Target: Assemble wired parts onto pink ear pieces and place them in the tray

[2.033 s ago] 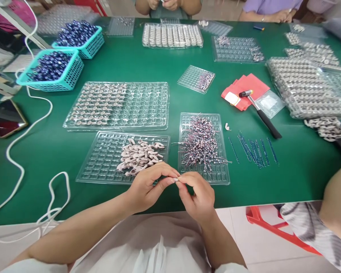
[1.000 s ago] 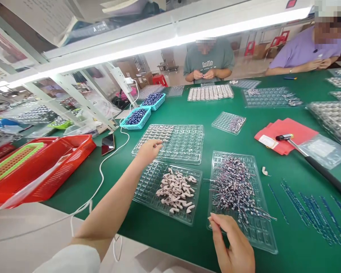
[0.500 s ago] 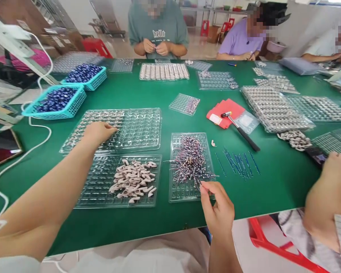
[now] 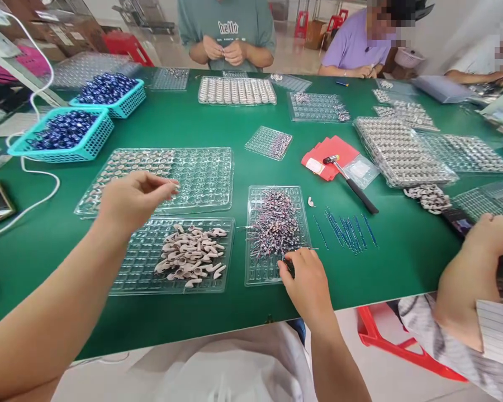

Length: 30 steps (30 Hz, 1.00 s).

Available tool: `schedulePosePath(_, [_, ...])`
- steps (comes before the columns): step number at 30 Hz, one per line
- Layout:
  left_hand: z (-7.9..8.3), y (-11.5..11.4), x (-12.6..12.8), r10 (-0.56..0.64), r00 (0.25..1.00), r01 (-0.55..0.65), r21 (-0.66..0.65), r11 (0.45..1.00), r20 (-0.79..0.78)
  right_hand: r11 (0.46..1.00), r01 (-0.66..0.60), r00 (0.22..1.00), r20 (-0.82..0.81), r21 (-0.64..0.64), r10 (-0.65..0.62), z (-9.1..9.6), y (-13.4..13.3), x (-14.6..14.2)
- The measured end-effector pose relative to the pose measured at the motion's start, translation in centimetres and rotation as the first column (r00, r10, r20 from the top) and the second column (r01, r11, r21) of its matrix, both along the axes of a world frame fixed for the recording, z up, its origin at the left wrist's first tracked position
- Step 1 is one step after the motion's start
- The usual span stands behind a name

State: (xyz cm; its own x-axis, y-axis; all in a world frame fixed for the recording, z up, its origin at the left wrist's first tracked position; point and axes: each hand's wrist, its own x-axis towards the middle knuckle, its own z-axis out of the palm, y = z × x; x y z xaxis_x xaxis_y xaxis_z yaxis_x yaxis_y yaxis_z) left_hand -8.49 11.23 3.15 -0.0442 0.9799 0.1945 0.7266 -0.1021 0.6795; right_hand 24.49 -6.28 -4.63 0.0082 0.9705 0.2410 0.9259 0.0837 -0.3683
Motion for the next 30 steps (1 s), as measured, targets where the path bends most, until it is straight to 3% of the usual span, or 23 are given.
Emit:
schedulePosePath(2, [1.0,-3.7,2.4,-0.102,0.961,0.147,-0.161,0.976,0.257,1.0,0.012,0.999,0.031,0.014,-0.013,-0.3,0.4,-0.5])
schedulePosePath(4, [1.6,-7.0,4.4,-0.166,0.851,0.316,-0.233,0.92,0.498,0.999,0.024,0.999,0.043,0.032,-0.025,-0.6,0.6,-0.8])
schedulePosePath(7, [1.3,-10.2,6.0,-0.177,0.7,0.498,-0.296,0.815,0.692,0.996,0.028,0.999,0.035,0.084,-0.031,-0.8,0.5,-0.9])
schedulePosePath(12, [-1.4,-11.2,6.6,-0.11,0.595,0.678,-0.423,0.602,0.796,0.986,0.029,1.0,-0.004,0.163,-0.029,-0.7,0.1,-0.9])
schedulePosePath(15, [-2.6,-10.9,7.2,-0.038,0.524,0.727,-0.423,0.542,0.851,0.984,0.032,0.999,-0.035,0.174,-0.027,-0.5,-0.2,-1.2])
schedulePosePath(17, [-2.8,-10.8,7.7,-0.015,0.517,0.731,-0.433,0.527,0.856,0.984,0.022,0.998,-0.06,0.176,-0.012,-0.5,-0.3,-1.6])
schedulePosePath(19, [-2.7,-10.8,8.2,-0.043,0.562,0.713,-0.457,0.532,0.826,0.984,0.007,0.996,-0.092,0.18,0.009,-0.4,-0.5,-2.0])
schedulePosePath(24, [-2.5,-11.3,8.7,-0.298,0.73,0.62,-0.412,0.667,0.615,0.993,-0.027,0.968,-0.243,0.116,0.055,0.6,-1.0,-3.4])
schedulePosePath(27, [-3.1,-11.6,8.5,-0.419,0.716,0.661,-0.352,0.662,0.558,0.993,-0.116,0.895,-0.434,0.008,0.108,1.7,-1.3,-4.5])
schedulePosePath(30, [-3.6,-11.7,8.2,-0.506,0.688,0.685,-0.239,0.688,0.52,0.983,-0.165,0.791,-0.607,-0.087,0.079,2.3,-1.2,-5.6])
